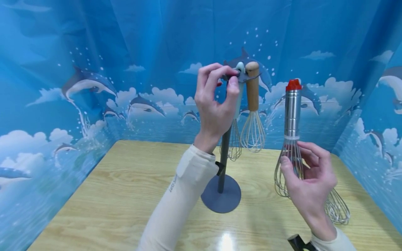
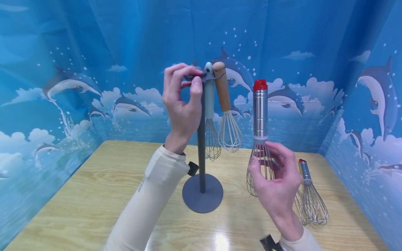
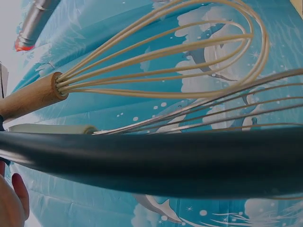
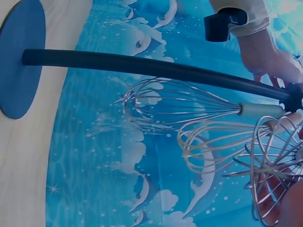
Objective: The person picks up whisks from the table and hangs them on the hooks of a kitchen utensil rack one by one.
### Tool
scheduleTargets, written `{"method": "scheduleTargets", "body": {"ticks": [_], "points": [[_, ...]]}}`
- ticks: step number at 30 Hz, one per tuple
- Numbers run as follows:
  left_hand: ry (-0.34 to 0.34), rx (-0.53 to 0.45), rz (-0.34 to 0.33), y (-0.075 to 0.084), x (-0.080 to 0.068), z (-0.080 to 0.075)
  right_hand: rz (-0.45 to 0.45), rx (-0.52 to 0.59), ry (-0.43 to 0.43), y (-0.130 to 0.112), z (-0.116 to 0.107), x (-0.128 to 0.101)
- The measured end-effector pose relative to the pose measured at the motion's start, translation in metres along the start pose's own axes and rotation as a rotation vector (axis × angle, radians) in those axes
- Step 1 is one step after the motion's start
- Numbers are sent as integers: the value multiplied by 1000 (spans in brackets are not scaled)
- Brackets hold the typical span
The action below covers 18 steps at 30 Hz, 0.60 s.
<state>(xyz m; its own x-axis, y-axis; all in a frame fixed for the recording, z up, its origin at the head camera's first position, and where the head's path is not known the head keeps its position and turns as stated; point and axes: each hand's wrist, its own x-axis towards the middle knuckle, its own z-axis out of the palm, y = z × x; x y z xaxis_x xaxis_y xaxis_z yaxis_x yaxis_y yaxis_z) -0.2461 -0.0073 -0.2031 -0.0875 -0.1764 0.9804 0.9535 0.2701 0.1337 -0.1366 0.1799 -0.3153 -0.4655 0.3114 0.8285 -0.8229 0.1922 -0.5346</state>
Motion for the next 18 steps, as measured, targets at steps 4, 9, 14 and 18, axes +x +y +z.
{"method": "scheduleTargets", "body": {"ticks": [4, 9, 14, 18], "points": [[13, 4, -3, 0, -1, 1, -43, 34, -9, -5, 3, 3], [30, 7, -7, 1, -1, 2, -79, 96, -9, -12, 10, 6], [38, 3, -6, 1, -1, 3, -109, 34, -28, -19, 15, 7], [39, 2, -2, 1, -1, 4, -117, -24, -50, -24, 18, 10]]}}
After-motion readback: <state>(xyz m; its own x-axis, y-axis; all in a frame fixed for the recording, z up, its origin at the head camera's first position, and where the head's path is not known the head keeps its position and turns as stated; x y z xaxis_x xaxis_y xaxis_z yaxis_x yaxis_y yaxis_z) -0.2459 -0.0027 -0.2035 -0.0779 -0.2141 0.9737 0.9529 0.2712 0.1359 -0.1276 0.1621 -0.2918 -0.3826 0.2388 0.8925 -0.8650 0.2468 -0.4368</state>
